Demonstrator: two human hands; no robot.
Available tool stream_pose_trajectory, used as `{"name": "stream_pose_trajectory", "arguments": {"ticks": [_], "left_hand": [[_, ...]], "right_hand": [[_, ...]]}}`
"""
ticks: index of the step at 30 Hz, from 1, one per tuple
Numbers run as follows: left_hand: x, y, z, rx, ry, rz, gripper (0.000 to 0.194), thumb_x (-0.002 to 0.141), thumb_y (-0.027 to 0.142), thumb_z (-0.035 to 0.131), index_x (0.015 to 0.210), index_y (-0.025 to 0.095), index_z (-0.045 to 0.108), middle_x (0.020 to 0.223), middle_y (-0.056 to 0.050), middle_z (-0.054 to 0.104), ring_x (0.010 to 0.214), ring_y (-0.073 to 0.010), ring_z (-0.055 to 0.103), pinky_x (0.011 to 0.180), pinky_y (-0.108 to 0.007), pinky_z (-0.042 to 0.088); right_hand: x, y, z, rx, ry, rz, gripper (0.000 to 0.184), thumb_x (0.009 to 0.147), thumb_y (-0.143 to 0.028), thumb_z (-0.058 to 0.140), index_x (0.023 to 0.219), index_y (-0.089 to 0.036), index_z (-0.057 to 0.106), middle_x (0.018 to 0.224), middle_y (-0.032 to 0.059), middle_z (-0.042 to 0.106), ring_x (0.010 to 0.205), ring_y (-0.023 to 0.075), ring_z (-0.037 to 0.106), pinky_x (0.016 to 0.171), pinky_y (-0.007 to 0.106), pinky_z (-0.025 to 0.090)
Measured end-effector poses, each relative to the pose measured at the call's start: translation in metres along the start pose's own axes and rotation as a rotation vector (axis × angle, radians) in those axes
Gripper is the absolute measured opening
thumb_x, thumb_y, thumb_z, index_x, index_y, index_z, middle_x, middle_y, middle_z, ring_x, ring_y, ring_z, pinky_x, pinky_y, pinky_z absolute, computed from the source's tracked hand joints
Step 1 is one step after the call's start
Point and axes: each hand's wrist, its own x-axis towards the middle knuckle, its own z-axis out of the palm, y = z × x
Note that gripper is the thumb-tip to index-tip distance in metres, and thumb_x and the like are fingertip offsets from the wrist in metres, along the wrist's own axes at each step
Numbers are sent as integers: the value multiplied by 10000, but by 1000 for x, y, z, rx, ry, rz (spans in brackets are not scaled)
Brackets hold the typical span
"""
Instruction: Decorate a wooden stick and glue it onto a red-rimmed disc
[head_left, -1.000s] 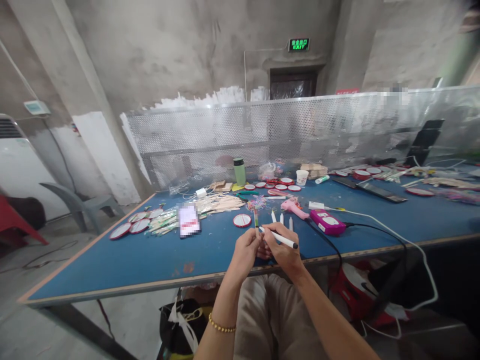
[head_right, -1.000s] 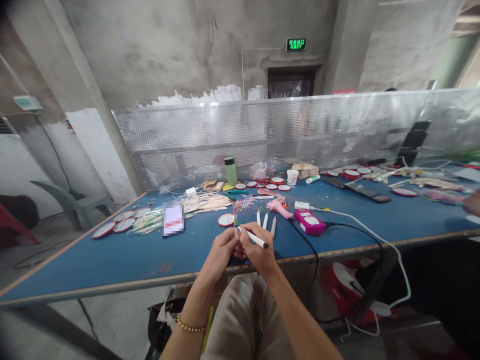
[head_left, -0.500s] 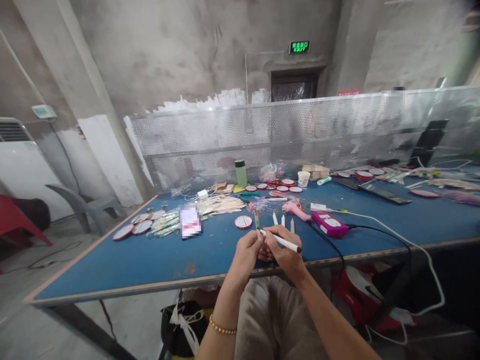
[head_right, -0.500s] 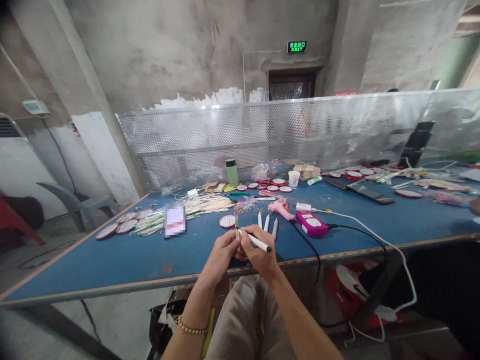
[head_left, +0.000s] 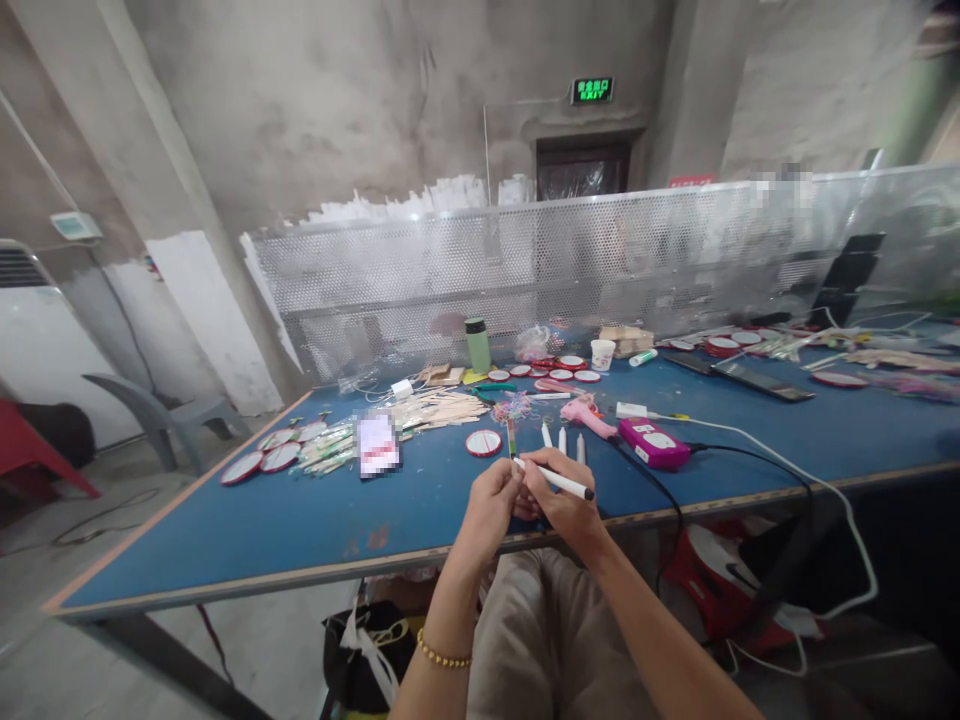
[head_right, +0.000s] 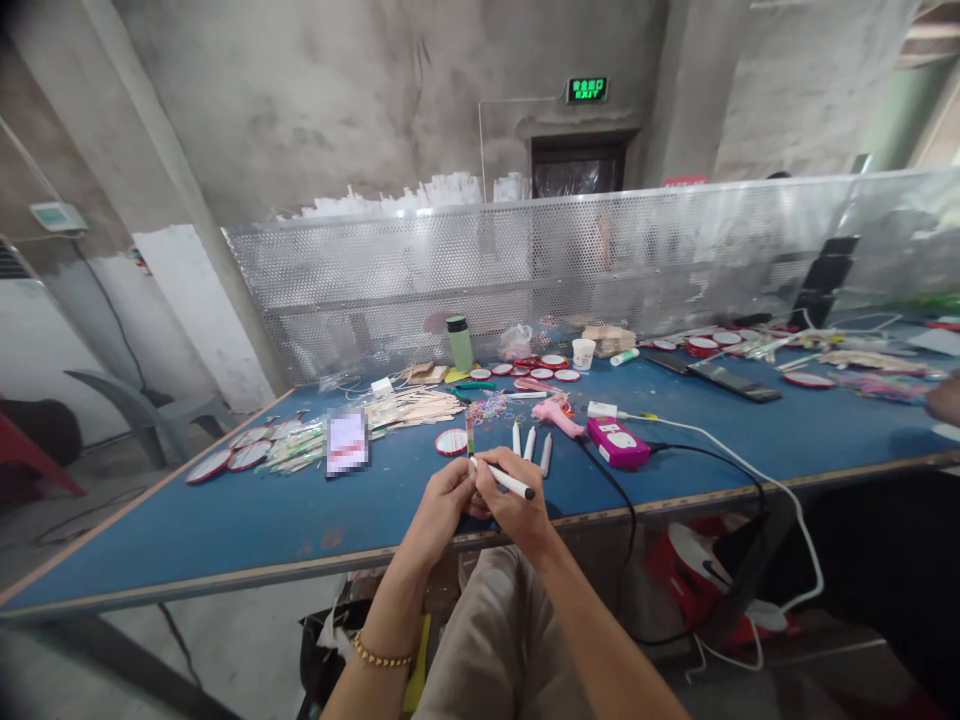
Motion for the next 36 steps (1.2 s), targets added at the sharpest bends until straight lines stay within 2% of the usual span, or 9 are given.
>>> {"name": "stream_pose_trajectory", "arguments": {"ticks": [12,19,36], "left_hand": [[1,-2,0,-8,-11,-8,433,705,582,673,737,179,517,587,29,598,505,-133,591,531,-271,524],[1,-1,-1,2,-25,-14,433,701,585,671,728,188,501,604,24,610,512,-140,606,528,-272,525],[0,-1,0,12,-12,4,399,720,554,660,725,182,515,590,28,593,498,-128,577,535,-276,526]], "right_hand": [[-1,0,0,12,-37,46,204,881,-247,533,763,-193,691,645,8,697,491,117,602,526,222,500],[0,-2,-1,-17,15,18,198,859,-230,541,733,-198,690,616,5,691,504,123,611,523,220,500],[0,-1,-1,-9,-1,27,198,864,-242,533,745,-198,685,633,10,699,524,128,627,546,222,520]]}}
